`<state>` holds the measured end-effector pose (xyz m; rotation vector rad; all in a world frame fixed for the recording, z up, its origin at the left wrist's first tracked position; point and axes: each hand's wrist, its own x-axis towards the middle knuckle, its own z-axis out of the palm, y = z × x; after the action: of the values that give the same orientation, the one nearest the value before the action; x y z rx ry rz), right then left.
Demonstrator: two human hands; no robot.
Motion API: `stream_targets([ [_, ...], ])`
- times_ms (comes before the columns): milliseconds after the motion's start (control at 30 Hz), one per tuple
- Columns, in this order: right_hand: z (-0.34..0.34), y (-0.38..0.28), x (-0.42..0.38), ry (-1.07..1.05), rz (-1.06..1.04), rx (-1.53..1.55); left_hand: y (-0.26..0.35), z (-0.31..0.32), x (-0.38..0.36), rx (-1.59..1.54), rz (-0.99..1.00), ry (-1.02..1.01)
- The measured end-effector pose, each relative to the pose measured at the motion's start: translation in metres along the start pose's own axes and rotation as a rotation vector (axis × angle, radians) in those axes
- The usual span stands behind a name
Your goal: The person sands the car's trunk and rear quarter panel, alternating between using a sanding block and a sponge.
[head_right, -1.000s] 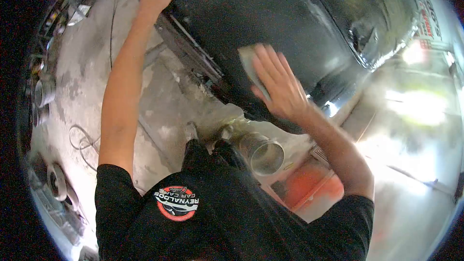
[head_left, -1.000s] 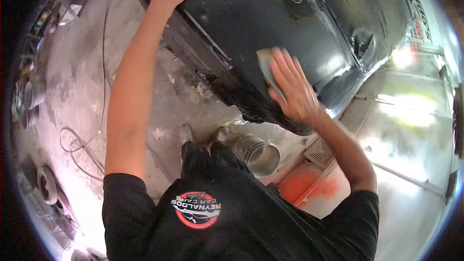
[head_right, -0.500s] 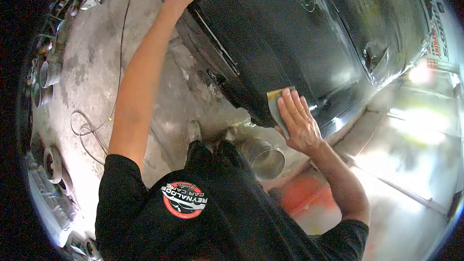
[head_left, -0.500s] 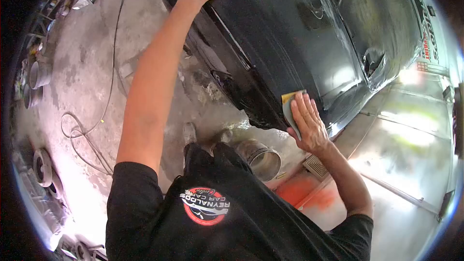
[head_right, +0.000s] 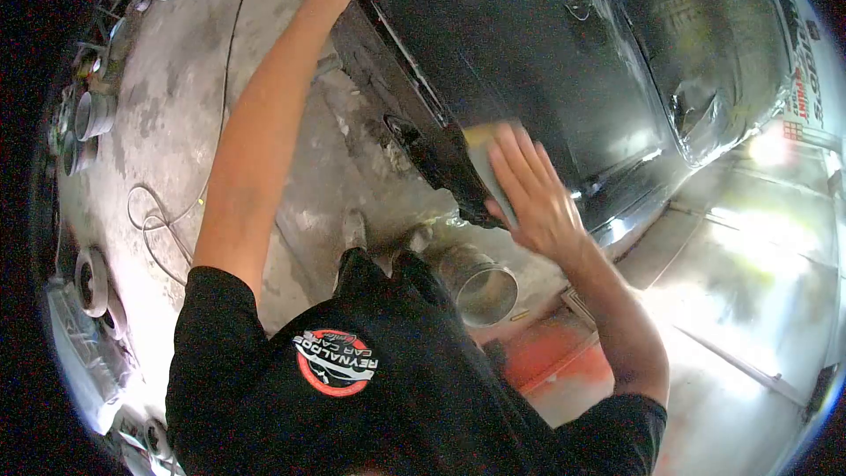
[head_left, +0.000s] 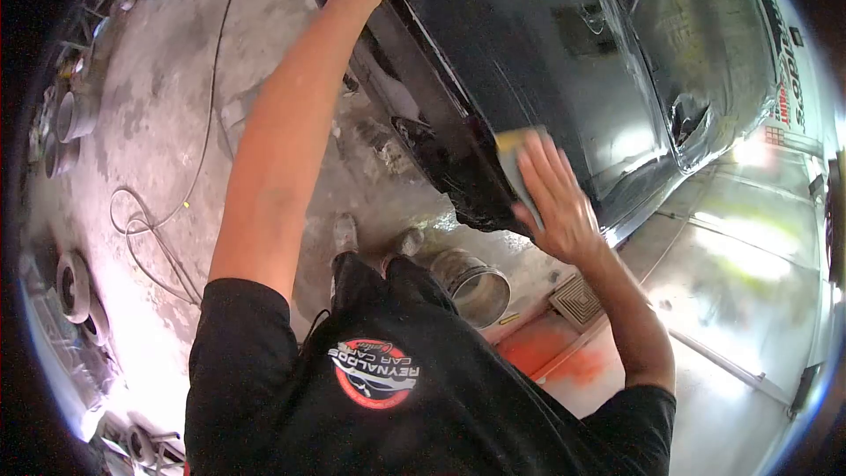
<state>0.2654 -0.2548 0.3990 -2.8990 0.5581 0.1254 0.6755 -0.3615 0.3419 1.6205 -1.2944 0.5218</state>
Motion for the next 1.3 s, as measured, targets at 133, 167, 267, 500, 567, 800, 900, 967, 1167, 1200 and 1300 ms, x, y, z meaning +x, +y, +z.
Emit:
stream_targets([
  [133,0.009,0.005,-0.004,0.019,-0.011,0.031,0.0,0.004,0.0,0.006,0.008,0.045],
  [167,-0.007,0.001,0.042,-0.004,0.007,-0.04,-0.002,0.005,0.0,-0.01,0.008,0.036],
  [267,-0.008,0.017,0.162,0.27,-0.197,-0.085,-0.002,0.0,-0.005,-0.011,-0.015,0.012],
  [500,0.022,-0.029,0.085,0.421,0.106,-0.083,-0.047,0.02,0.007,0.27,0.199,-0.136],
  [567,0.035,-0.052,-0.004,0.334,0.314,0.069,-0.057,0.026,0.007,0.153,0.24,-0.08],
  [800,0.039,-0.003,-0.071,0.435,0.726,0.04,-0.06,0.017,0.01,0.162,0.176,-0.206],
  [900,0.046,-0.01,-0.062,0.56,0.844,0.032,-0.051,0.01,0.003,0.225,0.164,-0.209],
  [967,0.065,-0.055,-0.07,0.571,0.87,0.056,-0.055,0.009,0.009,0.225,0.188,-0.225],
  [1167,0.054,-0.016,-0.082,0.587,0.941,0.037,-0.061,0.014,0.011,0.167,0.184,-0.22],
  [1200,0.05,0.015,-0.082,0.614,0.986,0.014,-0.058,0.012,0.01,0.181,0.163,-0.212],
  [1300,0.039,0.123,-0.089,0.689,1.11,-0.075,-0.056,0.013,0.01,0.188,0.156,-0.197],
])
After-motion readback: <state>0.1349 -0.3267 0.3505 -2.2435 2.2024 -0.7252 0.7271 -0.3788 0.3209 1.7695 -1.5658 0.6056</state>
